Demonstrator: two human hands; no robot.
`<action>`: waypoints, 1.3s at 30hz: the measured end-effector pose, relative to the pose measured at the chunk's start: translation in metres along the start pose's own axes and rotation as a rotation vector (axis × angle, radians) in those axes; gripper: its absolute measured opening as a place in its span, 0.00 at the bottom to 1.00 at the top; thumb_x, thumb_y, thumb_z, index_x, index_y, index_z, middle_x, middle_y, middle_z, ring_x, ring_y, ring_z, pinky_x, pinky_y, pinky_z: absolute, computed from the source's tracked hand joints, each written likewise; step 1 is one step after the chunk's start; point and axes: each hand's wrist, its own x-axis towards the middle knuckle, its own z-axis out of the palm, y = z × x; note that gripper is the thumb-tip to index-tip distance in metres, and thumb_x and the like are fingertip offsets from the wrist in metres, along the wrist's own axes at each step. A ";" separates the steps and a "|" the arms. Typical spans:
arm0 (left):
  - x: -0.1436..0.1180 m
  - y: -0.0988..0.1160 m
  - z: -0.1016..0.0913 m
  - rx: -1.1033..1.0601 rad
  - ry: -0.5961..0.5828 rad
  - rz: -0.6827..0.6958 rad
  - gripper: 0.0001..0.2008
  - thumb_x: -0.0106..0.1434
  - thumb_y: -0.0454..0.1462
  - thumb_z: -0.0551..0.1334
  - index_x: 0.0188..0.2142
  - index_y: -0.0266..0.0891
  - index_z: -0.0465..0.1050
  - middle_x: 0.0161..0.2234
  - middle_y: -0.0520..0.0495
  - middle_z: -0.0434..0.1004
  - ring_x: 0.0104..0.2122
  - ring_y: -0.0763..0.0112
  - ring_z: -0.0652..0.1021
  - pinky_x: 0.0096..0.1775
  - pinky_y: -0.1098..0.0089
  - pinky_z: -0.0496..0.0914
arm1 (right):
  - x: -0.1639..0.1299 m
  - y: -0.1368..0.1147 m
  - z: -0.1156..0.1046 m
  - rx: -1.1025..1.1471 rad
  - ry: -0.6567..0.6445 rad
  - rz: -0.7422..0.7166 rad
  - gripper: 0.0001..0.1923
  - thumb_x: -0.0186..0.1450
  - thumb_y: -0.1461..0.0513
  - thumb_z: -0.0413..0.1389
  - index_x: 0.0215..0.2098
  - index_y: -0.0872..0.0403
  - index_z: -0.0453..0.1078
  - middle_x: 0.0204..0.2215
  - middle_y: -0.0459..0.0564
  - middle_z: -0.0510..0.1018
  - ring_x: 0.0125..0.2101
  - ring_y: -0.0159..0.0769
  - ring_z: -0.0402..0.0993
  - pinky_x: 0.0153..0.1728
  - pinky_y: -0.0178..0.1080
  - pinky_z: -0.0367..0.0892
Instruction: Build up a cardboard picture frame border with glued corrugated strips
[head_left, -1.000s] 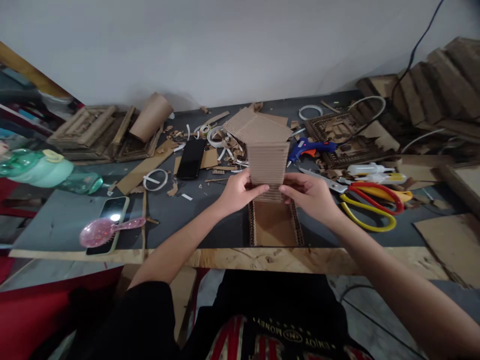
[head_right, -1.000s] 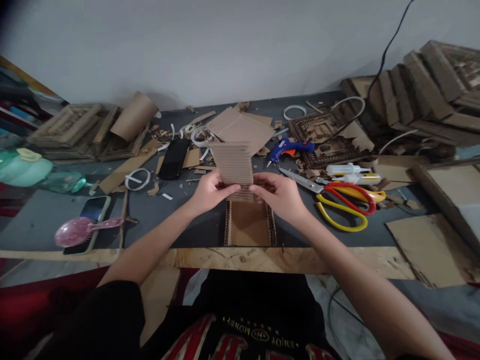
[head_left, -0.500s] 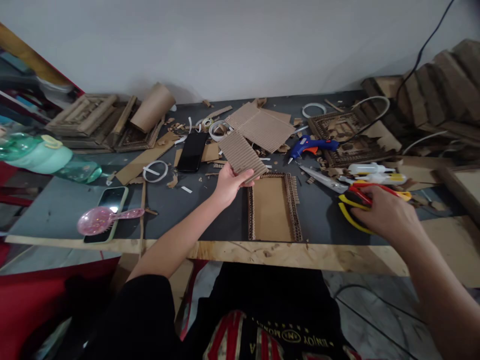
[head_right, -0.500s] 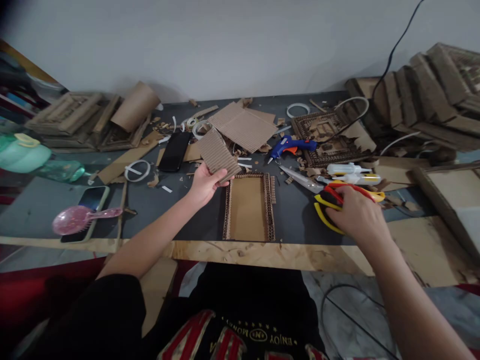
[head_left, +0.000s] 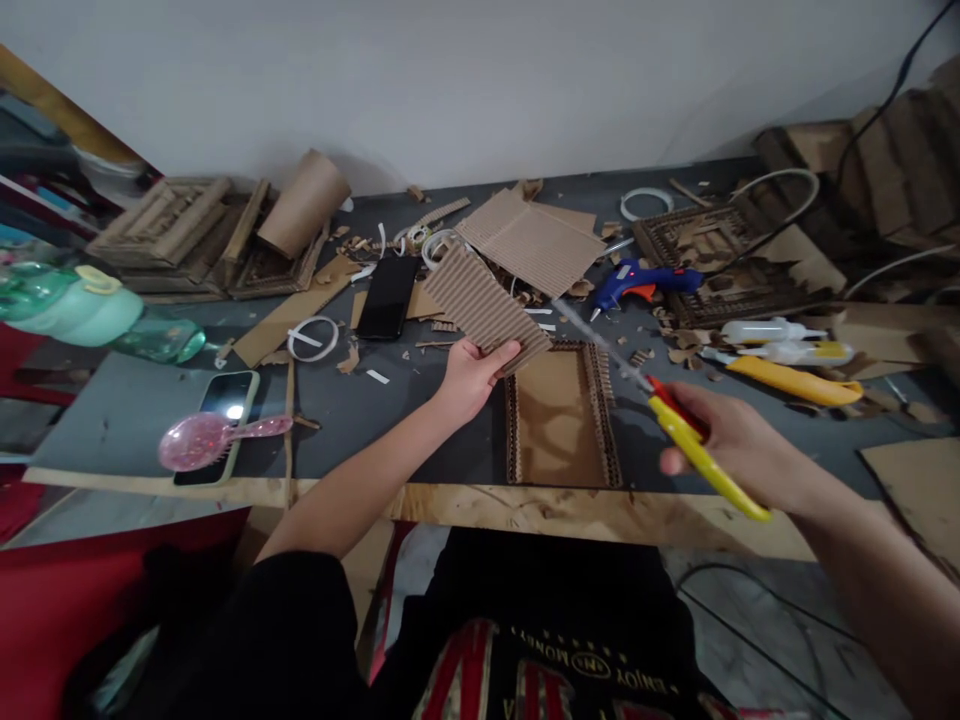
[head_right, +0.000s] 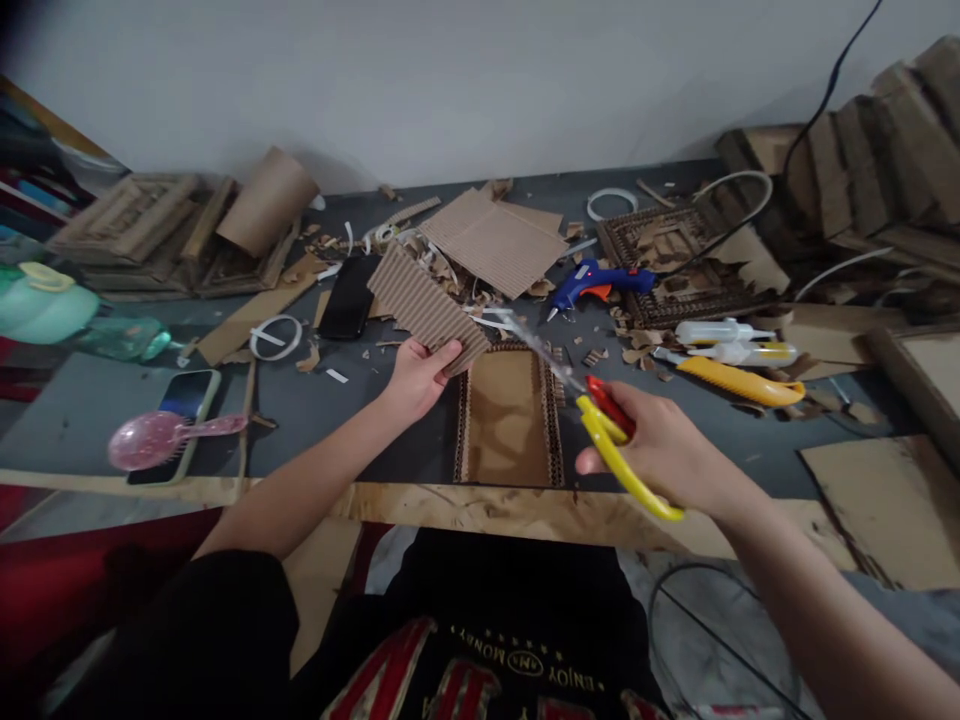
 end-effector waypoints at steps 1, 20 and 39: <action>0.000 -0.001 0.000 0.001 0.013 0.013 0.24 0.42 0.44 0.81 0.35 0.39 0.77 0.36 0.50 0.84 0.35 0.69 0.83 0.38 0.69 0.79 | 0.002 -0.004 0.001 -0.073 -0.028 0.016 0.38 0.47 0.25 0.52 0.25 0.49 0.58 0.17 0.43 0.64 0.20 0.32 0.57 0.19 0.37 0.53; -0.004 -0.006 0.005 0.026 0.033 0.061 0.25 0.43 0.48 0.80 0.34 0.39 0.76 0.33 0.51 0.82 0.31 0.71 0.81 0.34 0.71 0.77 | 0.002 -0.021 0.023 -0.163 -0.081 -0.122 0.36 0.56 0.27 0.46 0.35 0.49 0.59 0.21 0.48 0.71 0.20 0.39 0.66 0.23 0.38 0.56; -0.011 -0.002 0.014 -0.038 0.026 -0.024 0.24 0.39 0.45 0.82 0.31 0.39 0.77 0.31 0.52 0.83 0.29 0.72 0.82 0.32 0.73 0.78 | -0.002 -0.020 0.001 0.022 -0.280 -0.221 0.37 0.63 0.29 0.40 0.35 0.51 0.65 0.27 0.51 0.75 0.25 0.37 0.68 0.27 0.39 0.63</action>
